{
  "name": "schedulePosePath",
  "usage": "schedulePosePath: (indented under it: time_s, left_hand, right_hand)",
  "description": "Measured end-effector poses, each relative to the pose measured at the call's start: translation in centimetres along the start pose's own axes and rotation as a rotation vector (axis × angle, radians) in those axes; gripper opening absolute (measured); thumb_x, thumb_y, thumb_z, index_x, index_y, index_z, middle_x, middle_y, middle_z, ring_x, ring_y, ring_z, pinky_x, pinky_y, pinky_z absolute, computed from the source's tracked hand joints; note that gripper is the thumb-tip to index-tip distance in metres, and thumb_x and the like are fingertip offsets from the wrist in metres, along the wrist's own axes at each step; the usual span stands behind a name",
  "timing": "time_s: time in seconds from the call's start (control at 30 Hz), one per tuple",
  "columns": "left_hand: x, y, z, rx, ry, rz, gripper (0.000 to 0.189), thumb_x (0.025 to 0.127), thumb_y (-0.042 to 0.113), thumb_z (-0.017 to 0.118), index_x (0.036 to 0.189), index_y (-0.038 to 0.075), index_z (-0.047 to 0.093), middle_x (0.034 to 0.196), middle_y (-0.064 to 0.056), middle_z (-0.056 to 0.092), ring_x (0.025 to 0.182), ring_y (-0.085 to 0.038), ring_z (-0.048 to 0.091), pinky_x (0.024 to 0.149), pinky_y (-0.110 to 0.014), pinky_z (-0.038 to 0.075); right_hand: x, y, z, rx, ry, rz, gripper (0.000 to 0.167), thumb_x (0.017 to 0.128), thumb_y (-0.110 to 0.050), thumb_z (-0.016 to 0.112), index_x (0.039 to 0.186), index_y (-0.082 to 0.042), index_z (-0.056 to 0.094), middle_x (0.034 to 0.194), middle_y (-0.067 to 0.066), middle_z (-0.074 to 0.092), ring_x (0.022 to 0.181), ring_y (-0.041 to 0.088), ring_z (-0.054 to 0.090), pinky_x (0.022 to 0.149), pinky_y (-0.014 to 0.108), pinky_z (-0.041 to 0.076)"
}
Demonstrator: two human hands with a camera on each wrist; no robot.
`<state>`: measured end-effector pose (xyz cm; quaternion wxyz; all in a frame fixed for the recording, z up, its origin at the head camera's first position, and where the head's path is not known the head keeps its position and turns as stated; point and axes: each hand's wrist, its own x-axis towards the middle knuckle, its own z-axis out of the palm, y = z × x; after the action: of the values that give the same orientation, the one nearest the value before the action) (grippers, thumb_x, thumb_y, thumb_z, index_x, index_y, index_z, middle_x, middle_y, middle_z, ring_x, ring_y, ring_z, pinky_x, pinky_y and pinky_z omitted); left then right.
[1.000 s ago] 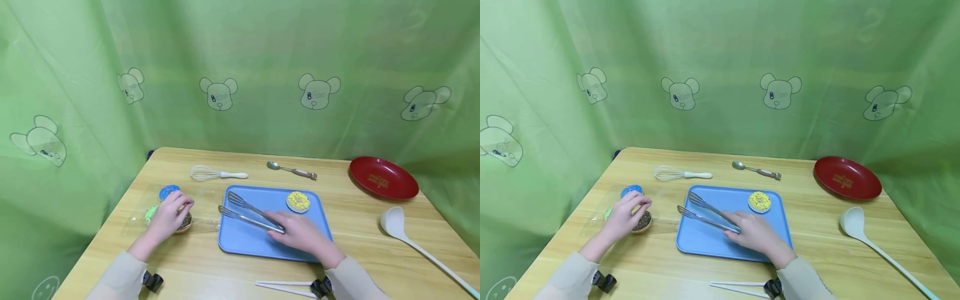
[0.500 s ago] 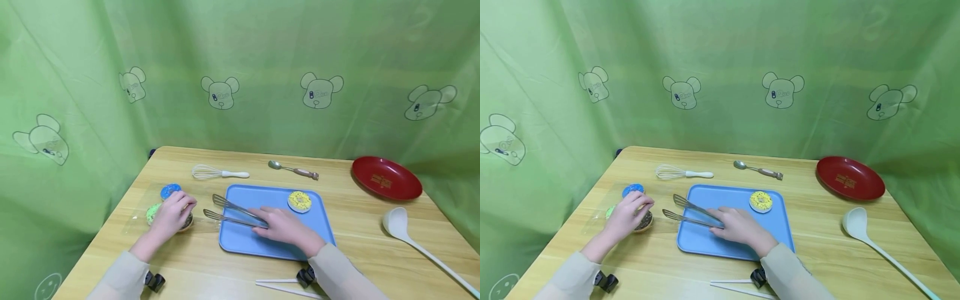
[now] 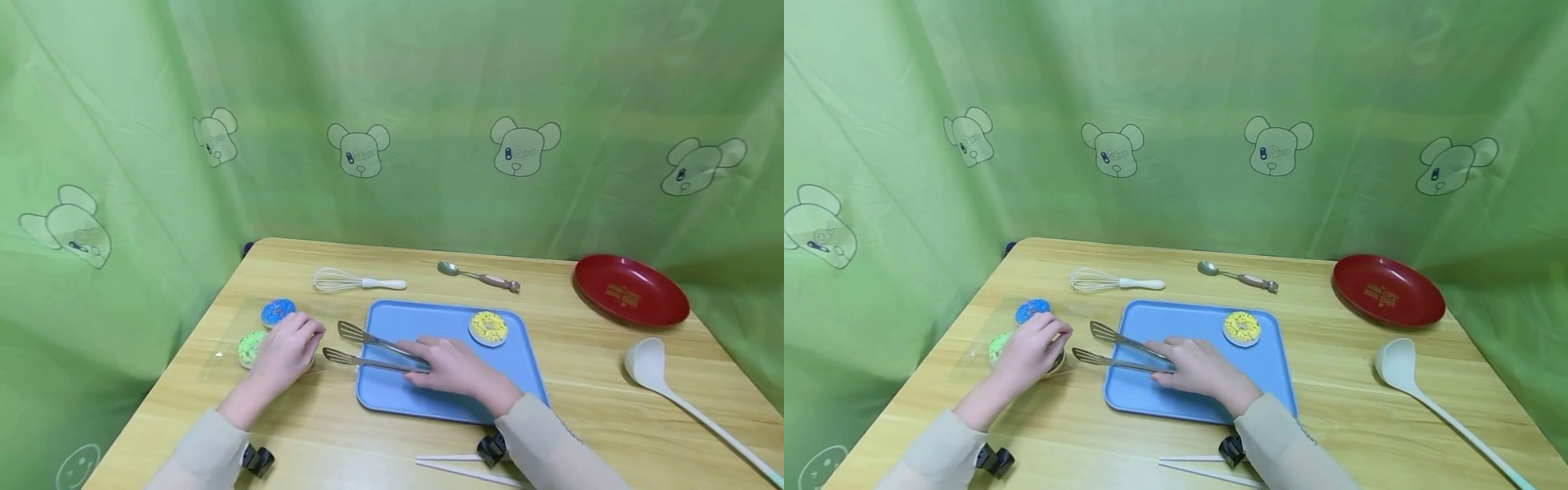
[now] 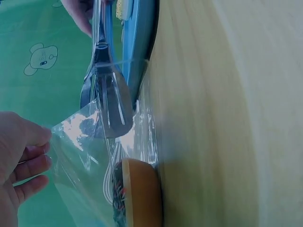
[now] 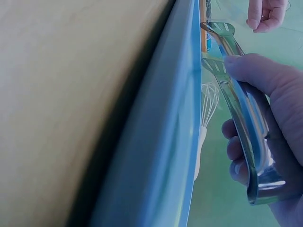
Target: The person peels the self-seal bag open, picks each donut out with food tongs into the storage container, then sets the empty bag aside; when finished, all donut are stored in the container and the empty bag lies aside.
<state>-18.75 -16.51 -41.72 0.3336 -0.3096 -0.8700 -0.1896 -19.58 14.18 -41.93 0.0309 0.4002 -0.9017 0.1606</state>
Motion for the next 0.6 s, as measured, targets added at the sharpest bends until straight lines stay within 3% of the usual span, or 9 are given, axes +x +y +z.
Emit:
schedulePosePath:
  time_s: [0.17,0.33,0.47,0.6]
  left_hand:
    - [0.0,0.3,0.1,0.007,-0.011,-0.016,0.013,0.074,-0.001,0.073,0.084,0.006,0.066,0.081,-0.001,0.06,0.075,-0.016,0.056,0.072,-0.031,0.05]
    - [0.2,0.8,0.5,0.067,-0.02,0.027,0.011,0.074,-0.001,0.07,0.082,0.006,0.064,0.079,-0.002,0.058,0.073,-0.017,0.055,0.07,-0.031,0.051]
    - [0.4,1.4,0.9,0.184,-0.035,0.078,0.006,0.076,0.0,0.065,0.079,0.004,0.062,0.074,-0.003,0.053,0.066,-0.018,0.05,0.057,-0.028,0.046]
    - [0.7,2.1,1.3,0.292,-0.069,0.114,0.008,0.074,-0.006,0.059,0.077,0.0,0.062,0.072,-0.007,0.051,0.064,-0.021,0.047,0.056,-0.03,0.044]
  right_hand:
    - [0.3,-0.2,0.1,0.01,-0.01,-0.01,0.053,0.083,-0.036,0.068,0.13,-0.016,0.054,0.08,-0.003,0.056,0.057,0.003,0.042,0.048,0.018,0.04]
    - [0.6,-0.3,0.2,0.005,-0.013,-0.041,0.055,0.082,-0.036,0.069,0.13,-0.016,0.054,0.081,-0.003,0.057,0.057,0.003,0.043,0.049,0.018,0.041]
    - [0.8,-0.3,0.4,-0.011,-0.014,-0.069,0.054,0.081,-0.035,0.07,0.129,-0.016,0.055,0.082,-0.003,0.058,0.059,0.002,0.044,0.051,0.018,0.042]
    - [1.1,-0.5,0.5,-0.032,-0.032,-0.088,0.053,0.082,-0.037,0.068,0.129,-0.017,0.056,0.088,-0.003,0.061,0.063,0.003,0.047,0.054,0.02,0.045]
